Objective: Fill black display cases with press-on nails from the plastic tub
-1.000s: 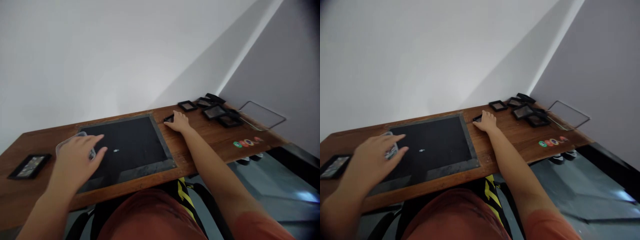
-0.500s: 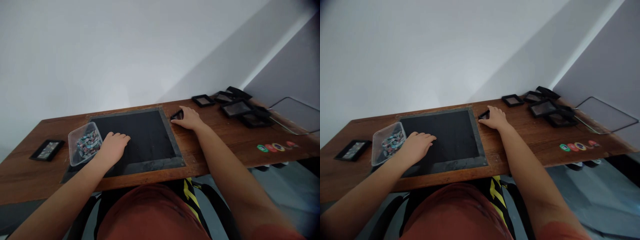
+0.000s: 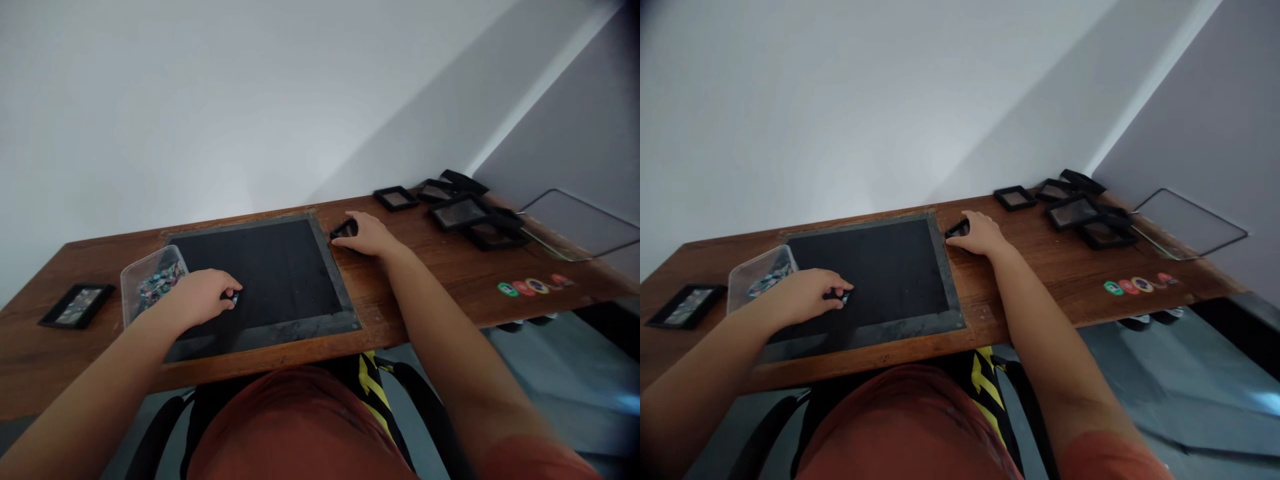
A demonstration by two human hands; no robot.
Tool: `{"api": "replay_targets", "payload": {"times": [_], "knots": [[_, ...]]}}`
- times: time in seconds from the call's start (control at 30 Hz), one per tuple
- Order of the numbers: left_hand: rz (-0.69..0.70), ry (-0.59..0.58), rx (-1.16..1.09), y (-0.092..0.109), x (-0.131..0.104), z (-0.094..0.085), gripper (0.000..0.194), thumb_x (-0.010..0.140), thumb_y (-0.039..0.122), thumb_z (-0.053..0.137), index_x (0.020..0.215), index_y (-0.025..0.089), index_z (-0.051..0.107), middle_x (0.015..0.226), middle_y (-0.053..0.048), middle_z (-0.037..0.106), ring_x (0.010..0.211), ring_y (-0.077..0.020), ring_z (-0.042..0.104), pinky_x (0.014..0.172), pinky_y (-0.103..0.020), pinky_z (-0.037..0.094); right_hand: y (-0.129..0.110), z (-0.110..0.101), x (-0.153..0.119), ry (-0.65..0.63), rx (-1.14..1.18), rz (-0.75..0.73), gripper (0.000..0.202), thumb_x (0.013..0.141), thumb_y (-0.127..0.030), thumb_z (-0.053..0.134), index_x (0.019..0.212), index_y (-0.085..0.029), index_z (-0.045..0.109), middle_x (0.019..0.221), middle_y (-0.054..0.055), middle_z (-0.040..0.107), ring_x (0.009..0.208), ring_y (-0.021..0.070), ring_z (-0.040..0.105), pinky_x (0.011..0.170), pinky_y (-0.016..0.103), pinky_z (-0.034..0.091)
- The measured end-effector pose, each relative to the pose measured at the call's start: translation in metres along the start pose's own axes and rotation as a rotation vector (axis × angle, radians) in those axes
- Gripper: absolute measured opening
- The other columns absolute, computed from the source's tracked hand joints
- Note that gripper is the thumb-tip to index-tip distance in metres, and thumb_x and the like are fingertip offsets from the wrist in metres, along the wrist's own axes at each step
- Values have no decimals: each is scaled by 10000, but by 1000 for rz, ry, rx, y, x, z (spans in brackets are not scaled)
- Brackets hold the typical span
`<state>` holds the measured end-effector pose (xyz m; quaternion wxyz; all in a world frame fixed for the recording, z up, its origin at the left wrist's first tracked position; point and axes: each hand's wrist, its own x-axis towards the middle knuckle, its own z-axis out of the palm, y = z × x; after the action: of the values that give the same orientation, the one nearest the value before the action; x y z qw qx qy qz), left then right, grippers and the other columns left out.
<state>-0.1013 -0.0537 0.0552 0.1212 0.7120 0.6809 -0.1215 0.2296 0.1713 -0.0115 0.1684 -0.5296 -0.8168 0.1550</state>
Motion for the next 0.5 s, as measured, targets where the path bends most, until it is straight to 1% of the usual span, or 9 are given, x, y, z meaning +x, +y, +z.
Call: {"api": "replay_targets", "payload": {"times": [0.07,0.17,0.3,0.37,0.5], "knots": [[-3,13,-16,-2,-1,3,378,850,282,643,1202,238,774,1122,-74,792,1031,-285,731,865,-368,526,0,0,0,-2,3,-6,976,720,-632,807,1514,-143,519,1512,187,537,1411,419,497,1203,577,411],[1,32,-53,-4,-3,6,336,864,314,628,1155,244,781,1065,-68,793,977,-270,729,835,-362,520,0,-1,-1,-4,6,-18,961,713,-640,806,1501,-163,531,1501,181,548,1405,425,499,1190,598,416],[36,82,-109,-6,-5,7,192,837,313,631,941,246,777,989,-49,788,919,-245,709,811,-346,497,0,-1,-1,-2,3,-27,948,715,-640,801,1499,-179,535,1492,173,558,1390,424,511,1183,598,419],[49,111,-149,-7,-7,5,155,833,326,628,861,244,757,955,-41,785,885,-237,702,795,-343,492,1,0,-1,1,-1,-29,947,719,-640,797,1505,-184,530,1500,168,551,1392,420,510,1188,590,416],[38,185,-268,-14,-14,-6,168,839,387,651,828,269,771,911,-15,793,842,-216,709,772,-317,502,1,1,-1,-8,-18,-32,942,724,-652,784,1506,-194,528,1507,159,545,1400,412,502,1194,578,413]]}}
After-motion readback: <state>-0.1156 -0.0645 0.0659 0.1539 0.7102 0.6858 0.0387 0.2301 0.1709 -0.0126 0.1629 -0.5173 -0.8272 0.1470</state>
